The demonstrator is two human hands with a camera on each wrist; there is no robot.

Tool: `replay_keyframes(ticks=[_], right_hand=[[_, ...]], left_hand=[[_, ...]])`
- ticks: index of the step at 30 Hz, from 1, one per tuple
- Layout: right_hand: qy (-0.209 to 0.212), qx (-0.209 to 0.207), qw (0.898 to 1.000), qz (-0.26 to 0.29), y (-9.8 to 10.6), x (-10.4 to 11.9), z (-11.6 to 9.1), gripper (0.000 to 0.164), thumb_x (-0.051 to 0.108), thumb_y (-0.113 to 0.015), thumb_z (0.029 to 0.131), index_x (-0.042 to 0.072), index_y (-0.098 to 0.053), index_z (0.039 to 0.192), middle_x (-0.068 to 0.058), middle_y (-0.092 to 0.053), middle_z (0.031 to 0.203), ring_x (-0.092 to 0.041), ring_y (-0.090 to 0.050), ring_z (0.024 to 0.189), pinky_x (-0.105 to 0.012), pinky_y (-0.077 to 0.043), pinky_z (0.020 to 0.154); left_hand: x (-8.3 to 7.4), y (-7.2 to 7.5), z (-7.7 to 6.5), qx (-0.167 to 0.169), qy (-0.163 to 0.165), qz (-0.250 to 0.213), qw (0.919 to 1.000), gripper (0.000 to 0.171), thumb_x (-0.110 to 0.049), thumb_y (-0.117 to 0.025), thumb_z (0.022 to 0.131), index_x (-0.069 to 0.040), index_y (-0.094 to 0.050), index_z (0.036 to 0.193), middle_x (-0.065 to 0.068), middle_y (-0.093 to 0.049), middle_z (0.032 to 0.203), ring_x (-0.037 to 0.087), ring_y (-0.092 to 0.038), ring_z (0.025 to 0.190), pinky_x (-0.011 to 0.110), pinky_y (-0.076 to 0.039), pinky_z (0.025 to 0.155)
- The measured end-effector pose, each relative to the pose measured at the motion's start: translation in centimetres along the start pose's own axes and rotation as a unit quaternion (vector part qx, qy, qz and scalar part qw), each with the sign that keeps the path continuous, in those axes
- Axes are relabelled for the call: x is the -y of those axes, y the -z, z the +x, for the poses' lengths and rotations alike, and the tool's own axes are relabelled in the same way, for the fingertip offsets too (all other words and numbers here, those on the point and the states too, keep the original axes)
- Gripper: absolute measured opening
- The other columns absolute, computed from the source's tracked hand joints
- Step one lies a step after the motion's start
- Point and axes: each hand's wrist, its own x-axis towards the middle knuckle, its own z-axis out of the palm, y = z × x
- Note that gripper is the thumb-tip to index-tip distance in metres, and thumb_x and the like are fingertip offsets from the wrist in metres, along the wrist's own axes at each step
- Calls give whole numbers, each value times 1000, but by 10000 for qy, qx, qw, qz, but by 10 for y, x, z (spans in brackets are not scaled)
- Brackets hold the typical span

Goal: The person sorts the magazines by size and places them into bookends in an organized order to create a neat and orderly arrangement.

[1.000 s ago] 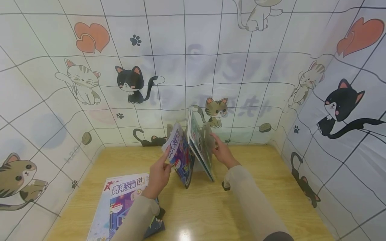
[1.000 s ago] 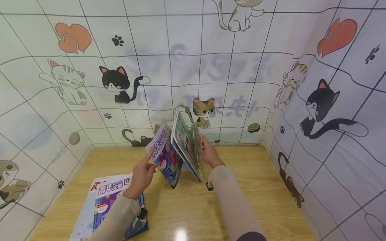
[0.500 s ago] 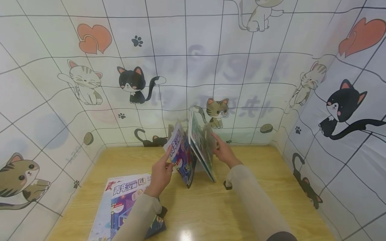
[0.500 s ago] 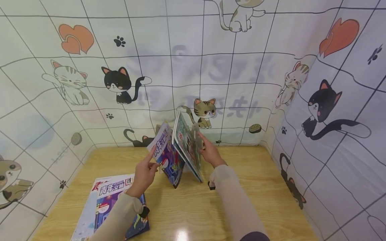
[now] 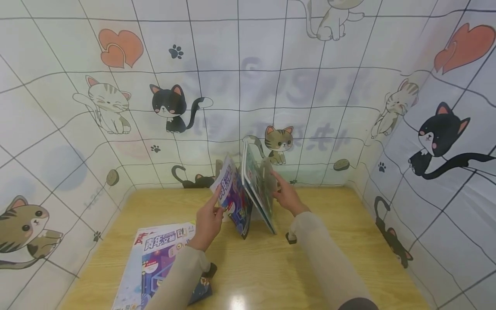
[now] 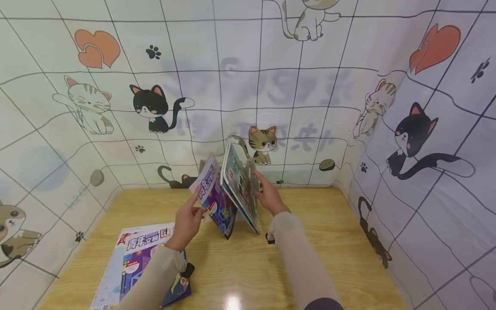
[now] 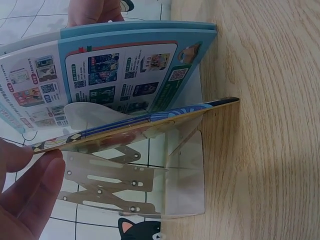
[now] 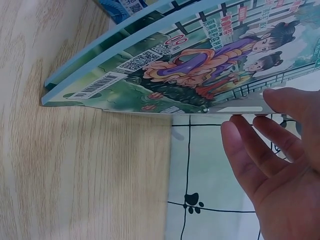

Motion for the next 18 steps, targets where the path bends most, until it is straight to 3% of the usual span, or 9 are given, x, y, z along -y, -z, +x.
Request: replay_keyframes(ticks=[7, 18], right_hand=[[-56, -4, 10000, 11, 0, 2, -1, 80, -4, -65, 89, 30, -29, 152, -21, -52, 130, -31, -62, 93, -35, -54, 62], [-45, -73, 9999, 60, -2, 1, -1, 78, -5, -64, 89, 27, -30, 152, -20, -49, 137, -25, -63, 82, -33, -53, 59]], left_hand=[[0, -3, 5, 2, 130, 34, 9999, 83, 8, -64, 87, -35, -34, 152, 15, -60, 130, 19, -69, 80, 25, -51, 52], [6, -8, 7, -91, 161, 132, 9997, 84, 5, -65, 88, -37, -31, 152, 13, -62, 127, 18, -68, 79, 26, -49, 51]])
